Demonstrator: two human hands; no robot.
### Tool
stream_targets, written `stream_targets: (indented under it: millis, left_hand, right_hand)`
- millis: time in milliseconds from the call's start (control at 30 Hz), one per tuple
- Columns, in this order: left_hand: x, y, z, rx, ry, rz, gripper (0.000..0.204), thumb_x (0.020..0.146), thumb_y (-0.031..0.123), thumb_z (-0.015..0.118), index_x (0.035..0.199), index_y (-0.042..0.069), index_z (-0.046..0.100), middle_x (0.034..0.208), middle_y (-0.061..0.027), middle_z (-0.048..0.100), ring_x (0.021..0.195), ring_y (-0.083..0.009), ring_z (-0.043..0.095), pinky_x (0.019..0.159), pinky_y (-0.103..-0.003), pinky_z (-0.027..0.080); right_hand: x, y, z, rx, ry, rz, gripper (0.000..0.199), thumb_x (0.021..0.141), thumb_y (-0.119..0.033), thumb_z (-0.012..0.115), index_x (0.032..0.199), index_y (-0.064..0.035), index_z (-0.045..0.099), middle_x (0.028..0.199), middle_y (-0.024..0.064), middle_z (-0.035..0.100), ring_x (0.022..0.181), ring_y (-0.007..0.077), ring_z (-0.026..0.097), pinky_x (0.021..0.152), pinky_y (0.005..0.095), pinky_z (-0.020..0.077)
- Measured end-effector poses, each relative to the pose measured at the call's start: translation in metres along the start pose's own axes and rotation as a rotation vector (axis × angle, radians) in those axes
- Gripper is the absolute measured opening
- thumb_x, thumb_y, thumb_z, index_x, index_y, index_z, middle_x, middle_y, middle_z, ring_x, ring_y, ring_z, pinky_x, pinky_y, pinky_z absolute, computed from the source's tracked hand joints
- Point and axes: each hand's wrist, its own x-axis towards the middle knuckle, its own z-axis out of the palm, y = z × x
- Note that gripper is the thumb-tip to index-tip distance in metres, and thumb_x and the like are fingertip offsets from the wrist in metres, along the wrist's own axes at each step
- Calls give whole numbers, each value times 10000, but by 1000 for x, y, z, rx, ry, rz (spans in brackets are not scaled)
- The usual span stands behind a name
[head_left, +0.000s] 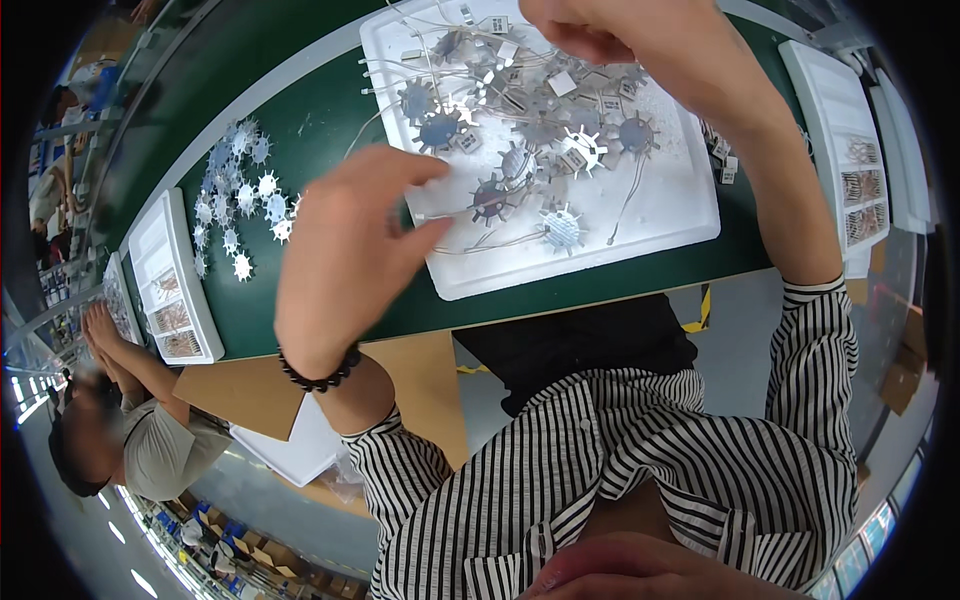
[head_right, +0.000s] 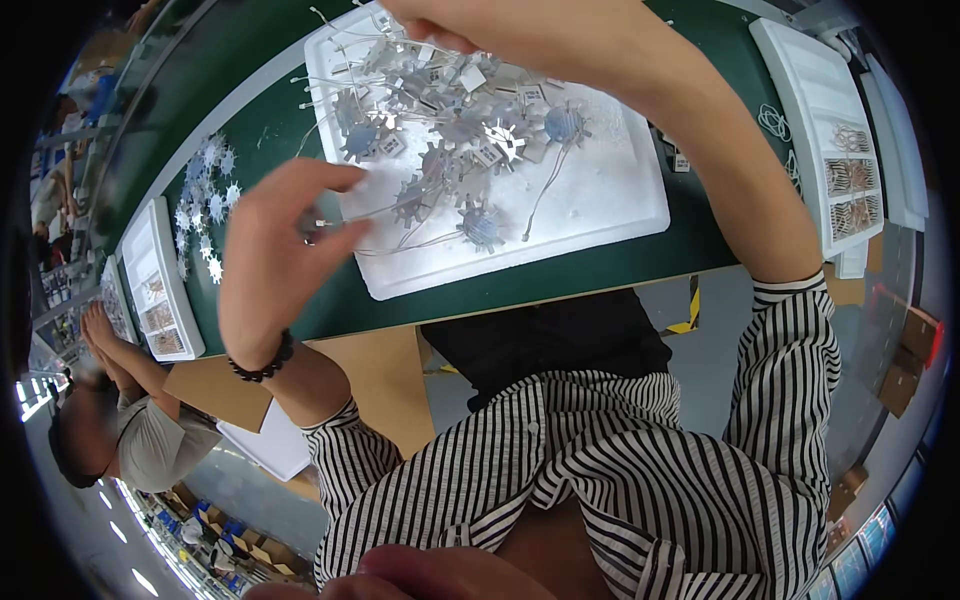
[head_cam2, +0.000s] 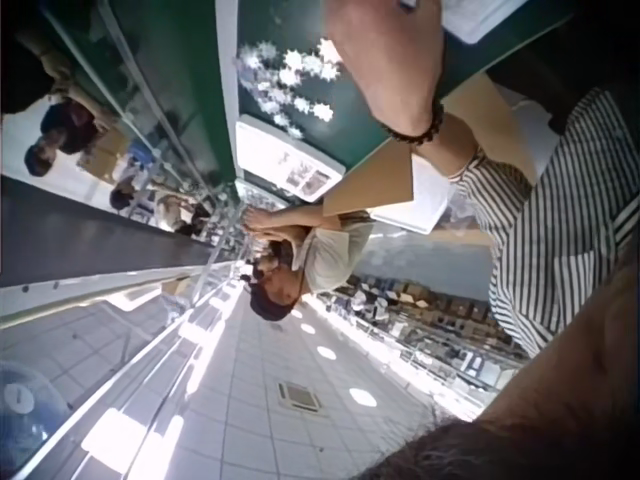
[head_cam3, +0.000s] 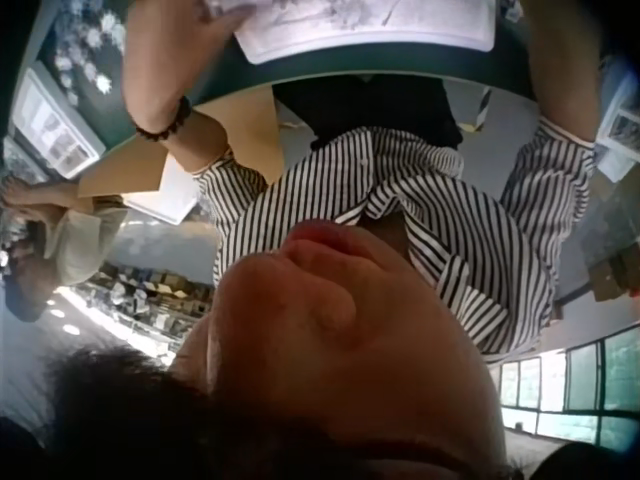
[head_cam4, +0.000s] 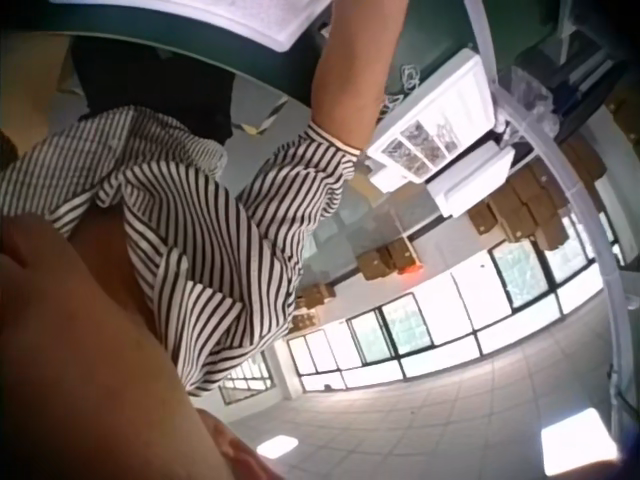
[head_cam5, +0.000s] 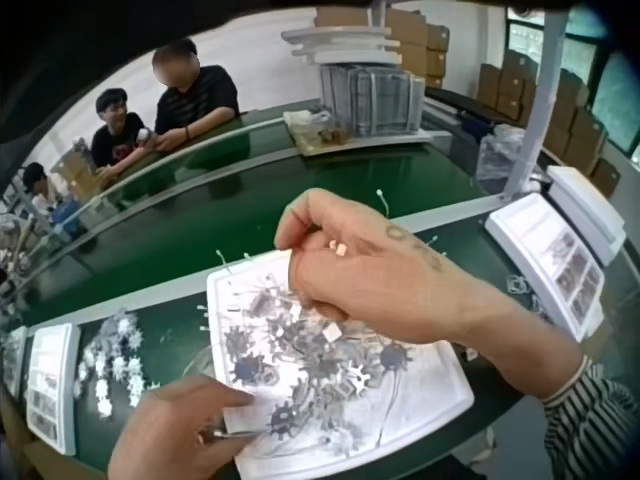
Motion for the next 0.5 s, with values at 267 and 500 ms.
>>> stream_targets:
  millis: [267,500]
  left_hand:
    - [-1,-3,27,-77,5,106,351,715,83,805,1050,43,707,1053,-79,679,694,-164,627,583,-267,509]
    - [-4,5,33,-21,30,119,380,710,128,818,1064,43,708,1106,-87,678,650,-167,626,570,-268,509]
  right_hand:
    - [14,50,18,573,-144,-18,221,940,-5,456,1156,9,501,1066,114,614,927,137,572,842,257,491]
    - [14,50,34,505,-44,-15,180,957,-102,591,1101,6,589,942,80,667,872,117,629,783,238,516]
